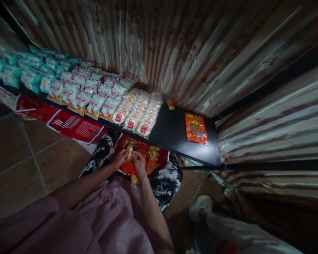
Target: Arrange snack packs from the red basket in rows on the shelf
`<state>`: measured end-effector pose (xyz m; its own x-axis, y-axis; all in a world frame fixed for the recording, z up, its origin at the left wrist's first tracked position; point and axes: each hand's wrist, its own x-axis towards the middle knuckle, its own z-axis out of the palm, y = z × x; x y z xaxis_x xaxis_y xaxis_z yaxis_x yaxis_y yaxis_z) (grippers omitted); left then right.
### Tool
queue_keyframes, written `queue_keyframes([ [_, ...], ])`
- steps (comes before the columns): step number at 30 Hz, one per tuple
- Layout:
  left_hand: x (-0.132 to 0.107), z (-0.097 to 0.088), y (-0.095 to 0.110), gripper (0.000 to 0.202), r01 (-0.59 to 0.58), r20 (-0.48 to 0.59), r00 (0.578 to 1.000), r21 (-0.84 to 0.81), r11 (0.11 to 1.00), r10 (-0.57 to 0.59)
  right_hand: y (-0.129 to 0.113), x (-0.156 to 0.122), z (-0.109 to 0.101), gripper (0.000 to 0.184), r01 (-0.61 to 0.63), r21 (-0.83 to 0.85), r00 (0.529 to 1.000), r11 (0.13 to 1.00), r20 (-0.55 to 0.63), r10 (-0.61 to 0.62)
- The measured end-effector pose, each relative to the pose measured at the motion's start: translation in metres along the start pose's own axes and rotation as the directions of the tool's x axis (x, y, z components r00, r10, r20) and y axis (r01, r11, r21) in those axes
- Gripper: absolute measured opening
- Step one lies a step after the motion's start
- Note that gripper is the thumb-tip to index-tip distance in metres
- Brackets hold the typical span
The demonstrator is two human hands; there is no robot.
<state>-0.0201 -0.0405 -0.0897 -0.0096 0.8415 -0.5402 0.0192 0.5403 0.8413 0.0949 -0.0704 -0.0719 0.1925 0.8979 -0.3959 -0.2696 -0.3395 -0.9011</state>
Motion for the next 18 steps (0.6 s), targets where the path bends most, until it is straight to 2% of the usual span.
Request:
queue_keyframes([
  [5, -0.004, 0.002, 0.002, 0.027, 0.057, 0.04, 0.998, -0.071, 0.996, -0.054, -0.002, -0.002, 0.003, 0.032, 0.006, -0.033, 1.0, 0.999, 0.019, -0.005],
  [10, -0.008, 0.005, 0.008, 0.027, 0.161, 0.069, 0.987, -0.247, 0.956, -0.148, -0.003, -0.004, 0.003, 0.032, 0.023, -0.047, 0.999, 0.999, 0.035, -0.021],
  [18, -0.011, 0.005, 0.012, 0.023, 0.203, 0.049, 0.979, -0.305, 0.93, -0.197, 0.0, -0.002, 0.002, 0.031, 0.088, -0.17, 0.996, 0.982, 0.039, -0.083],
])
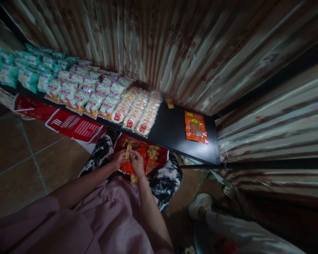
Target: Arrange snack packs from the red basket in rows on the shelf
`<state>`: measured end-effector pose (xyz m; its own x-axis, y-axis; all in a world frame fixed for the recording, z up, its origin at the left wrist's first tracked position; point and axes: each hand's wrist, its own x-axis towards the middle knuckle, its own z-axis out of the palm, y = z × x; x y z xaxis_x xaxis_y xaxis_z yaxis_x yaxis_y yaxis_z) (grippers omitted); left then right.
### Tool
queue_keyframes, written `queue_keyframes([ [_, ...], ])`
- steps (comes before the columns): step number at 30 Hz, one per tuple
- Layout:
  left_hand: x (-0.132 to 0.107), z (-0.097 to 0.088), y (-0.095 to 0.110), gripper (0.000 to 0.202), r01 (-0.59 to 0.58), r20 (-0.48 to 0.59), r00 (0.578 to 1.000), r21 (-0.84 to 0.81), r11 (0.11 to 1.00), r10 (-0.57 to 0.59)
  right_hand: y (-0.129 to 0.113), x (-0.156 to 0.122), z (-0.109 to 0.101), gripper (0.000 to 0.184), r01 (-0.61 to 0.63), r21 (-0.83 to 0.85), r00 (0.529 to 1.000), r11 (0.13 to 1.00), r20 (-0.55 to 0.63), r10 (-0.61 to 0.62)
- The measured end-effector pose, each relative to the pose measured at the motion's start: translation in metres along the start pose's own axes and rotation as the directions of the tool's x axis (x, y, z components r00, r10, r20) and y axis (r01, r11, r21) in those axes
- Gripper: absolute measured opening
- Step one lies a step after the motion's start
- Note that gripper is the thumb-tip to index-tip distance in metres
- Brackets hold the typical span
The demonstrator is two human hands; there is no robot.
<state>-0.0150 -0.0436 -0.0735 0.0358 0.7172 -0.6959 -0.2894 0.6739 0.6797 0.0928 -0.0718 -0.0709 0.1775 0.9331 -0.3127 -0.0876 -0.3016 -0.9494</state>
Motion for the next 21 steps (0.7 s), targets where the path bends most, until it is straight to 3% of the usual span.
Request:
queue_keyframes([
  [10, 0.001, 0.001, -0.002, 0.027, 0.039, -0.007, 0.999, -0.088, 0.995, -0.04, 0.007, 0.001, 0.001, 0.029, 0.028, -0.06, 0.999, 0.998, -0.035, -0.03],
  [21, 0.008, 0.0, -0.005, 0.028, 0.098, -0.003, 0.995, -0.221, 0.97, -0.101, -0.003, -0.002, 0.004, 0.024, 0.147, -0.128, 0.981, 0.981, -0.11, -0.162],
])
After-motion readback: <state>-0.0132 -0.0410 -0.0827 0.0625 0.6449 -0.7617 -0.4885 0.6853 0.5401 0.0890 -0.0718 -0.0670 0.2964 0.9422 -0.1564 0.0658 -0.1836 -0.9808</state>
